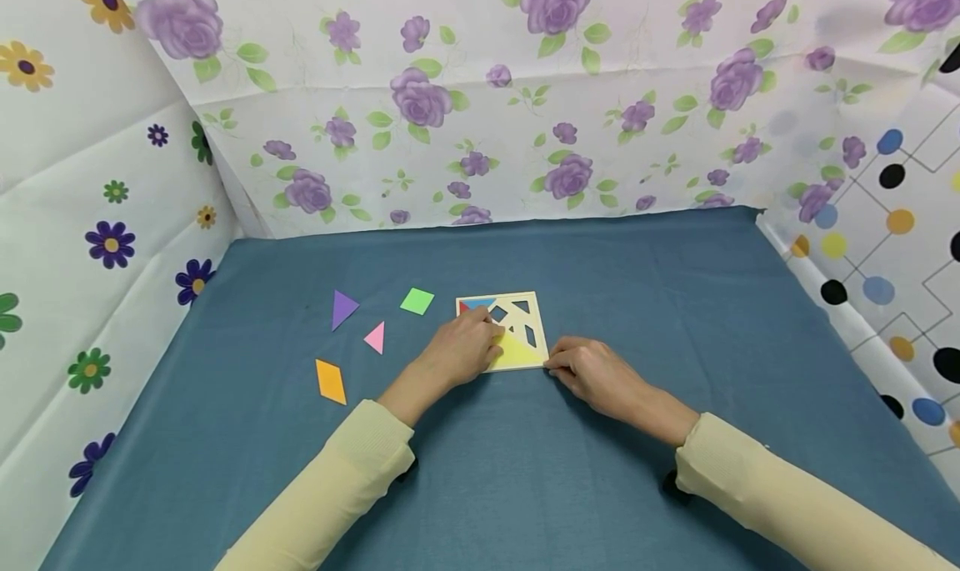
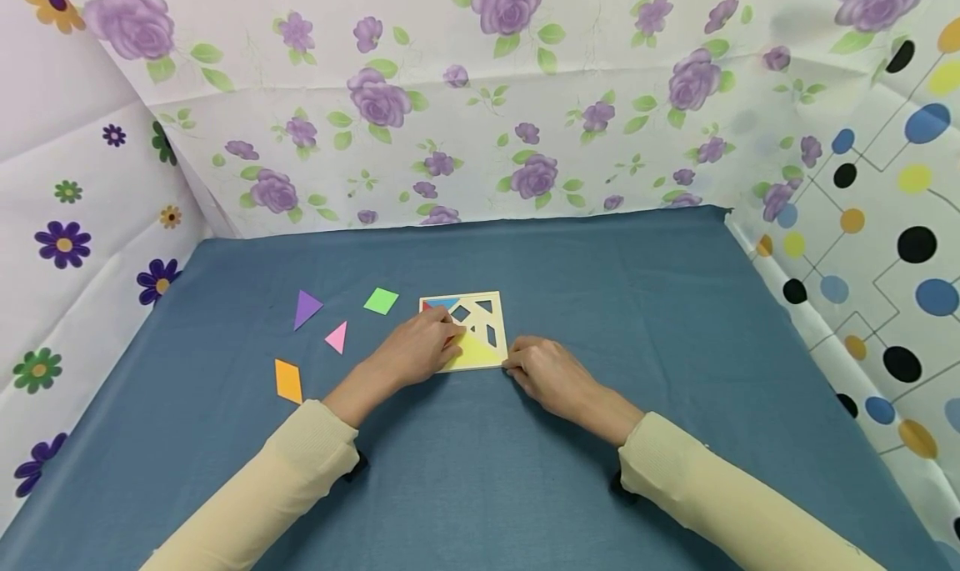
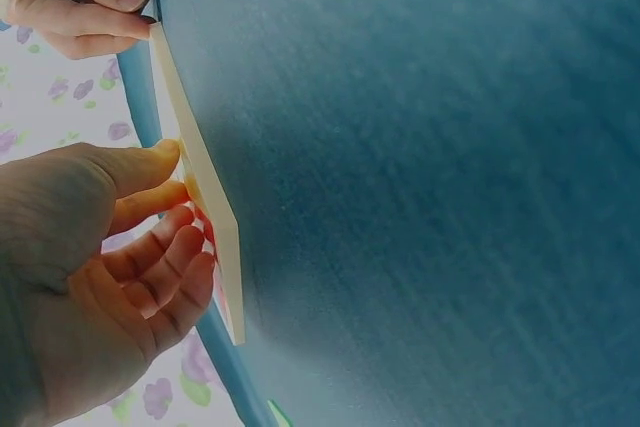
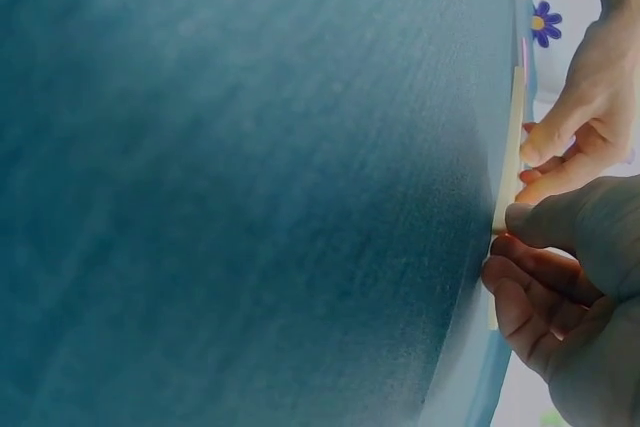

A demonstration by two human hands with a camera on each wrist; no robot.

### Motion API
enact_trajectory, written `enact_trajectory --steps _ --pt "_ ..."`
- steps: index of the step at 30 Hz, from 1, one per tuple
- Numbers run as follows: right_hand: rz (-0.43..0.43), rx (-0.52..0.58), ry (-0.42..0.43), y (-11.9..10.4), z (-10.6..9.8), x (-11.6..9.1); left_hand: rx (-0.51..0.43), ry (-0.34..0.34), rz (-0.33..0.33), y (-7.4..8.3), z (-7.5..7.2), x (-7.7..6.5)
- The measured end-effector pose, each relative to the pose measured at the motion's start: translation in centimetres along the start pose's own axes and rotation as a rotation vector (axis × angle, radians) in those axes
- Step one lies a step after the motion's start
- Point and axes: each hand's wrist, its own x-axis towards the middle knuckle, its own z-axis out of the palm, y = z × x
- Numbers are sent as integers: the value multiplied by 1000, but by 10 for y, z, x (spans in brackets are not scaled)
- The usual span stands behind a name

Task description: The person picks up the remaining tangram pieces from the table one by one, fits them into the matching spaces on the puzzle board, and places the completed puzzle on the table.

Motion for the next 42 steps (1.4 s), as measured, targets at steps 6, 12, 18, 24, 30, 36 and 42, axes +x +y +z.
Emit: enact_trajectory --steps 6,12,18,24,30,36,42 --pt "1 -19 -4 -1 0 1 7 -27 -3 3 -1 -3" --pt "4 -27 -20 -1 0 2 3 -28 -14 5 -3 -6" --pt "-13 -17 -23 -1 -1 2 -25 3 8 3 -2 -9" --pt "2 -32 -40 -2 0 3 -62 54 13 -2 -3 -12" --pt "-2 -52 -32 -2 0 4 -79 89 -4 -10 -11 -17" --pt "-10 -61 -26 -3 1 4 -107 117 -18 -20 -21 -27" --pt "0 -52 -31 -4 0 4 -121 128 -21 -26 -32 -37"
